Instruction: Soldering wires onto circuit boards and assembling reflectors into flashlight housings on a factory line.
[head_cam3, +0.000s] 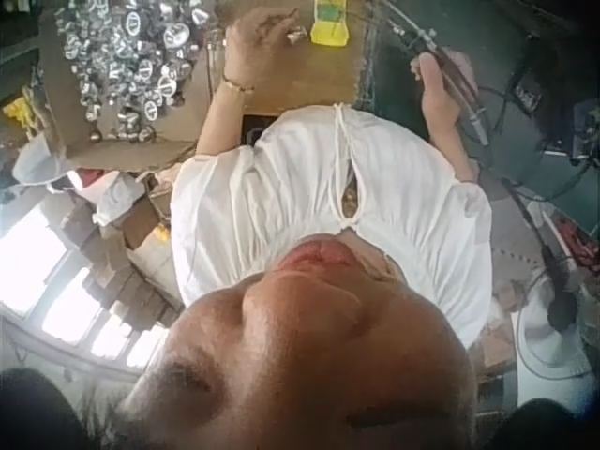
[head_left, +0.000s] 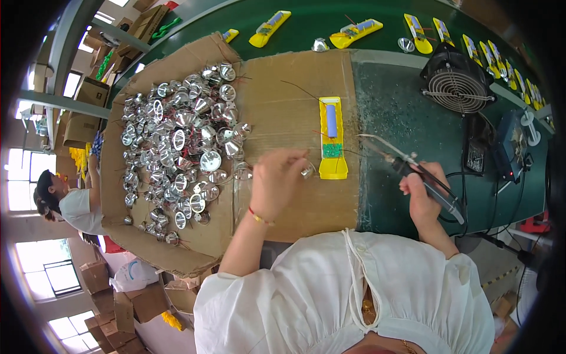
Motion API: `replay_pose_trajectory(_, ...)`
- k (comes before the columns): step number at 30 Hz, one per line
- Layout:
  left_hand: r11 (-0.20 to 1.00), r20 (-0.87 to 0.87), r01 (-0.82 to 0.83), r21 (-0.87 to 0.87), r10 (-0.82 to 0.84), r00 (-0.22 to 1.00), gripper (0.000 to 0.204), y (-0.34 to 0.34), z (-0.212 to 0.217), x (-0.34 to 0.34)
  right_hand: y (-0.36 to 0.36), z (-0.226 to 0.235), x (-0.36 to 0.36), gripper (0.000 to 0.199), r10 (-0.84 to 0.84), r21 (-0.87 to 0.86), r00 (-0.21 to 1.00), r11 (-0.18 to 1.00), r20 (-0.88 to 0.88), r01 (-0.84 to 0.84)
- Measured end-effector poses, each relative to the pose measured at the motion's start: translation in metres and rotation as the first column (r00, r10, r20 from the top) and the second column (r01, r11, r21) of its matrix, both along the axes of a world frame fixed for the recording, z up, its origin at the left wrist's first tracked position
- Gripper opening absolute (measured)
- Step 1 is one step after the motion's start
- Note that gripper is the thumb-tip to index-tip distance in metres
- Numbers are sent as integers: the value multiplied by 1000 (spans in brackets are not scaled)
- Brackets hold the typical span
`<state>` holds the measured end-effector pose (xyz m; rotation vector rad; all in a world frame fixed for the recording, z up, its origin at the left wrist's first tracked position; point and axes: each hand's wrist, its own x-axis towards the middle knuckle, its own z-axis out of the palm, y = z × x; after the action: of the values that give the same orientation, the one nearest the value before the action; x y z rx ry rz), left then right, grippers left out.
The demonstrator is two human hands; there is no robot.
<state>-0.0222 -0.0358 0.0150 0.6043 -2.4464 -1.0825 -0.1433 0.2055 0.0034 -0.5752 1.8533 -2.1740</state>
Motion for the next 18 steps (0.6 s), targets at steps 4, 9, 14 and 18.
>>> replay_pose_trajectory(4, 965, 53, -78, 249, 67, 996, 10, 24, -5, -5, -11, -1, 2, 16, 167, 216, 958, 969, -231, -117)
replay_pose_trajectory(9, 940, 82, -138, 311, 118, 990, 11, 30, -26, -8, -20, 1, 4, 17, 195, 211, 957, 966, -213, -150)
replay_pose_trajectory(14, 968, 63, -110, 226, 99, 993, 10, 33, -24, -14, -17, -6, 7, 17, 177, 347, 973, 931, -146, -117)
replay_pose_trajectory(18, 965, 11, -95, 244, 95, 995, 9, 34, -27, -19, -19, -11, 7, 16, 148, 317, 973, 944, -177, -86)
